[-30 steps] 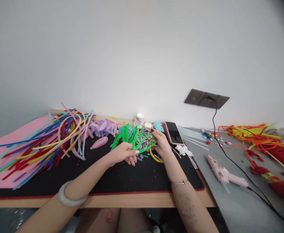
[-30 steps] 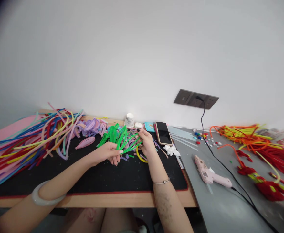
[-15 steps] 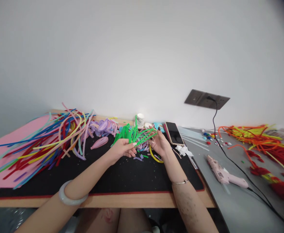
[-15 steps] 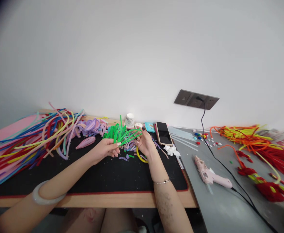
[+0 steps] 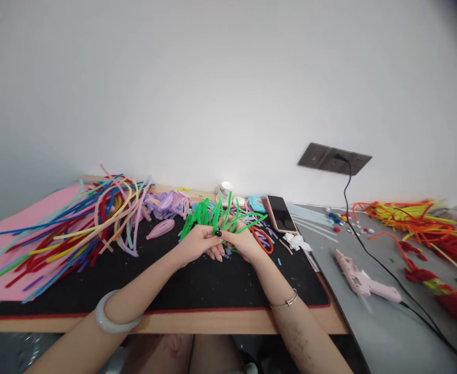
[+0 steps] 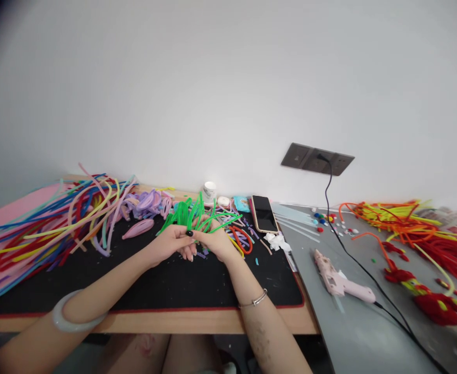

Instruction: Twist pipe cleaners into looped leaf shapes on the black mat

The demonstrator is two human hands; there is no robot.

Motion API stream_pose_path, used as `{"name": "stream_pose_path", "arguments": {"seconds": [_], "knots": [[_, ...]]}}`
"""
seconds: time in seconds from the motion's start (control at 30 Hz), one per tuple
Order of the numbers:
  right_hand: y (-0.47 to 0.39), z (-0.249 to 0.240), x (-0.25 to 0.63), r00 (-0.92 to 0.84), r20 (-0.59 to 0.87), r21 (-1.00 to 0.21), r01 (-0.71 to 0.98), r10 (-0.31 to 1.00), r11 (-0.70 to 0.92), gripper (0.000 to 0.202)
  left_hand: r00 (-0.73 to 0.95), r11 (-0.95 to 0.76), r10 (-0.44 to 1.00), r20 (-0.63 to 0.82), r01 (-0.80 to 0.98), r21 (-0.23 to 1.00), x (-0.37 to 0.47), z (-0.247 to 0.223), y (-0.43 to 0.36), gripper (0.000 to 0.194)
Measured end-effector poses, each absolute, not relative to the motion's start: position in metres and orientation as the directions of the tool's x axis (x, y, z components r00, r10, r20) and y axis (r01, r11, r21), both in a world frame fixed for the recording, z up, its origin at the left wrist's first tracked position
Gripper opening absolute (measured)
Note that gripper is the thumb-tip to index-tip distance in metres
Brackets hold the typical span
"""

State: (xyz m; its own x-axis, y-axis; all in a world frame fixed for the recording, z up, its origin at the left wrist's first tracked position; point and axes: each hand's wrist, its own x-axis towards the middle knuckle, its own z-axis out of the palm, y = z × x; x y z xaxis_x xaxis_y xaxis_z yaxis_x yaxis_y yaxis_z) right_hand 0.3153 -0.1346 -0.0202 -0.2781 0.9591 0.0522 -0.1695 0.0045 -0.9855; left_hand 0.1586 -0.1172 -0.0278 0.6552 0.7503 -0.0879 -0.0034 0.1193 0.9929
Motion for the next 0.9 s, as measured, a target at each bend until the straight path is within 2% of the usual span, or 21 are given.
{"name": "stream_pose_path", "arguments": {"seconds": [0.17,0.33,0.63,0.9], "knots": [[-0.136,-0.017,0.312,-0.221,0.101,-0.993,-0.088,0.970,0.083,0.028,0.760,0.068,0.642,-0.104,0.079,0.995,0.159,-0.029,-0.118,0.036],[-0.137,-0.018,0.312,-0.266,0.150,-0.988,-0.062,0.952,0.138,0.025,0.801,0.072,0.582,-0.139,0.120,0.990,0.159,-0.026,-0.121,0.040],[-0.133,-0.024,0.316,-0.164,0.136,-0.984,-0.136,0.977,0.114,0.023,0.802,0.105,0.580,-0.143,0.101,0.989,0.159,-0.027,-0.123,0.036],[-0.132,-0.018,0.323,-0.125,0.095,-0.983,-0.168,0.988,0.074,0.025,0.876,0.131,0.447,-0.180,0.135,0.982,0.156,-0.028,-0.125,0.034]]}}
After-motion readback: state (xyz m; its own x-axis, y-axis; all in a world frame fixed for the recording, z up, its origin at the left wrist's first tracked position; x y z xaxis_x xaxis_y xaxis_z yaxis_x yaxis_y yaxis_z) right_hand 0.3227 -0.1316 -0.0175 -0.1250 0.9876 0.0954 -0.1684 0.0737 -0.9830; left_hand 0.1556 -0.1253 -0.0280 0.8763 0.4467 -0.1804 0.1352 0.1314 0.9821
